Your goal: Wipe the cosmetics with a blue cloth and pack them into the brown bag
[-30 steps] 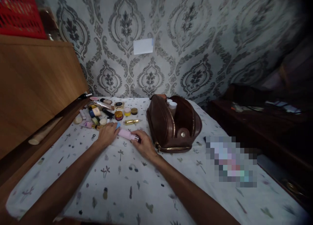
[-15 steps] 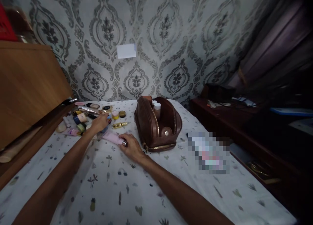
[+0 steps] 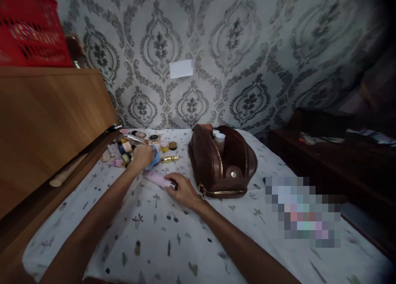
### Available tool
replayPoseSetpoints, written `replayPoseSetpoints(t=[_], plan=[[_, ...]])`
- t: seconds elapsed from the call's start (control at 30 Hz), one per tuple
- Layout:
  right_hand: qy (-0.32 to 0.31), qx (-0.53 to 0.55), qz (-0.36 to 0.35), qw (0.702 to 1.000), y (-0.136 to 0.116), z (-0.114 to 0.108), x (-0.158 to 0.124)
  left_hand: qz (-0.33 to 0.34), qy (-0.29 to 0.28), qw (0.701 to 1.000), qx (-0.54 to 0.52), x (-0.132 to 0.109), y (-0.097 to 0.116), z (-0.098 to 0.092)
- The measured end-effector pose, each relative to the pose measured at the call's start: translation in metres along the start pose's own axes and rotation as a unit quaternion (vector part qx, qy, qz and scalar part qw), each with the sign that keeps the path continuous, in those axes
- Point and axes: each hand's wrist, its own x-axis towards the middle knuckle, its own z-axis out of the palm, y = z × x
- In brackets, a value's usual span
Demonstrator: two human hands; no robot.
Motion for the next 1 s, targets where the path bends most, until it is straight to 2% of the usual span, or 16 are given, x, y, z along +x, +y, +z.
replayPoseSetpoints(t=[0.07,0.17,0.3,0.5,0.73,0.87,1.0], plan=[[-0.004,0.001,0.001,1.000,0.000,0.000,0.000,0.043,0.013,0.999,-0.003,-0.008,0.020,-0.001],[-0.004,0.004,0.000,1.000,-0.001,-0.001,0.001,0.125,-0.001,0.992,-0.013,-0.012,0.046,0.004],[0.001,0.011,-0.001,1.000,0.000,-0.001,0.001,0.142,-0.018,0.989,-0.016,-0.002,0.057,0.015],[0.001,0.021,0.002,1.000,0.004,0.001,0.001,0.095,0.012,0.995,-0.023,0.013,0.043,0.014],[-0.007,0.010,0.012,1.000,0.003,0.000,0.001,-0.002,0.031,0.999,-0.040,-0.001,0.013,0.019],[-0.009,0.007,0.016,1.000,0.000,-0.001,0.001,-0.009,0.023,0.997,-0.072,-0.009,0.004,0.024],[-0.008,0.008,0.010,1.000,0.000,0.000,0.001,0.006,0.035,0.993,-0.113,-0.008,0.000,0.022]])
